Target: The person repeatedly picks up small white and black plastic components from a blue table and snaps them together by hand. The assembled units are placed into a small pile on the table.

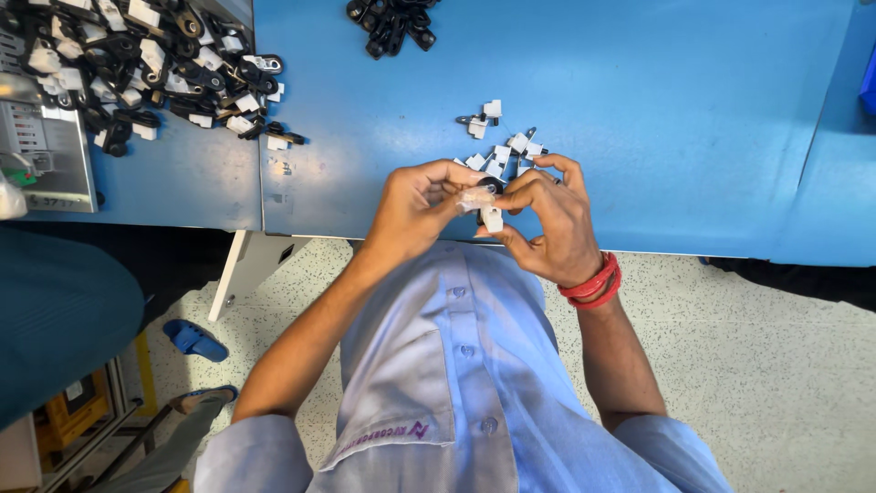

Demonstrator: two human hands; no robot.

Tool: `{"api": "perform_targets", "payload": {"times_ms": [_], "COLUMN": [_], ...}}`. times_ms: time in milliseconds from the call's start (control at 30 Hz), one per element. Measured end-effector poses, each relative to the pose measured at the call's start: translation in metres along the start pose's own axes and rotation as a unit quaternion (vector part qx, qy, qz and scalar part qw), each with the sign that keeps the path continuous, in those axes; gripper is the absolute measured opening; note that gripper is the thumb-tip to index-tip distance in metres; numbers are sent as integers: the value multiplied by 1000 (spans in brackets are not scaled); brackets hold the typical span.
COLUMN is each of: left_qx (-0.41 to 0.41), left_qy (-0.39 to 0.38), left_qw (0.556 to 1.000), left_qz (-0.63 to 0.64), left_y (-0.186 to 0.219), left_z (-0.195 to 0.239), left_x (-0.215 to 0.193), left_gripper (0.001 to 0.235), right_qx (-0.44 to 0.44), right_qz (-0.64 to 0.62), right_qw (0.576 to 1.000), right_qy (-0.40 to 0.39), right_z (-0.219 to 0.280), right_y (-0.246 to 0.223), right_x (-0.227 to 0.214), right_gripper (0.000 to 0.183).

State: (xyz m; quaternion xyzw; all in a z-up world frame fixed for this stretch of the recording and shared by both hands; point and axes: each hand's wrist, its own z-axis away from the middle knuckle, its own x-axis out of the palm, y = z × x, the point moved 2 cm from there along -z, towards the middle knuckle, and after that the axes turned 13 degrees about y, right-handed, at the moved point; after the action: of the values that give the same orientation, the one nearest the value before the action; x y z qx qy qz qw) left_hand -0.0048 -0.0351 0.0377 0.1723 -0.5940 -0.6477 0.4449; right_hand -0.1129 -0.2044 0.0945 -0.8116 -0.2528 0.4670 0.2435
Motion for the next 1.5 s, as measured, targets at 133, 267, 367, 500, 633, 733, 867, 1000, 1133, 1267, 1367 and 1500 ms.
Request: {"api": "perform_targets", "payload": {"times_ms": [133,267,367,500,633,733,867,1000,1133,1267,1367,1500], "left_qx": [23,21,-7,-25,-36,9,185,296,296,306,332,324], "left_qy": [-10,-37,-20,13,29,28,120,344,322,332,326,360], "left_qw": [1000,998,996,995,993,996,940,751,664,691,729,708], "left_qz": [-17,-39,82,100,105,81,-260,-480,-607,-564,-502,-515], "left_y": [4,2,-5,-15,-15,-17,-27,-34,-46,-57,-58,-46], "left_z": [3,5,3,4,6,13,18,-3,-14,-30,-78,-148], "left_x": [1,4,2,-11,-23,-32,-67,-143,-181,-152,-109,-78], "left_gripper": [33,52,43,37,38,40,36,31,35,39,38,40], "right_qx": [-6,9,19,41,85,167,137,173,102,177,164,153], "right_qz": [-11,-27,-28,-14,-14,-88,-68,130,139,58,47,54], "right_qw": [1000,998,997,996,993,982,986,976,984,982,985,987], "right_qy": [15,53,73,76,79,15,-62,-7,45,19,23,-10], "right_z": [-2,-1,0,-1,-6,-4,-2,-17,-27,-24,-18,-13], "right_y": [8,10,8,1,-11,-13,9,74,120,144,143,130], "right_x": [-5,2,14,22,29,43,62,69,87,92,89,84], "right_gripper": [38,47,49,51,44,40,56,40,25,16,18,19]}}
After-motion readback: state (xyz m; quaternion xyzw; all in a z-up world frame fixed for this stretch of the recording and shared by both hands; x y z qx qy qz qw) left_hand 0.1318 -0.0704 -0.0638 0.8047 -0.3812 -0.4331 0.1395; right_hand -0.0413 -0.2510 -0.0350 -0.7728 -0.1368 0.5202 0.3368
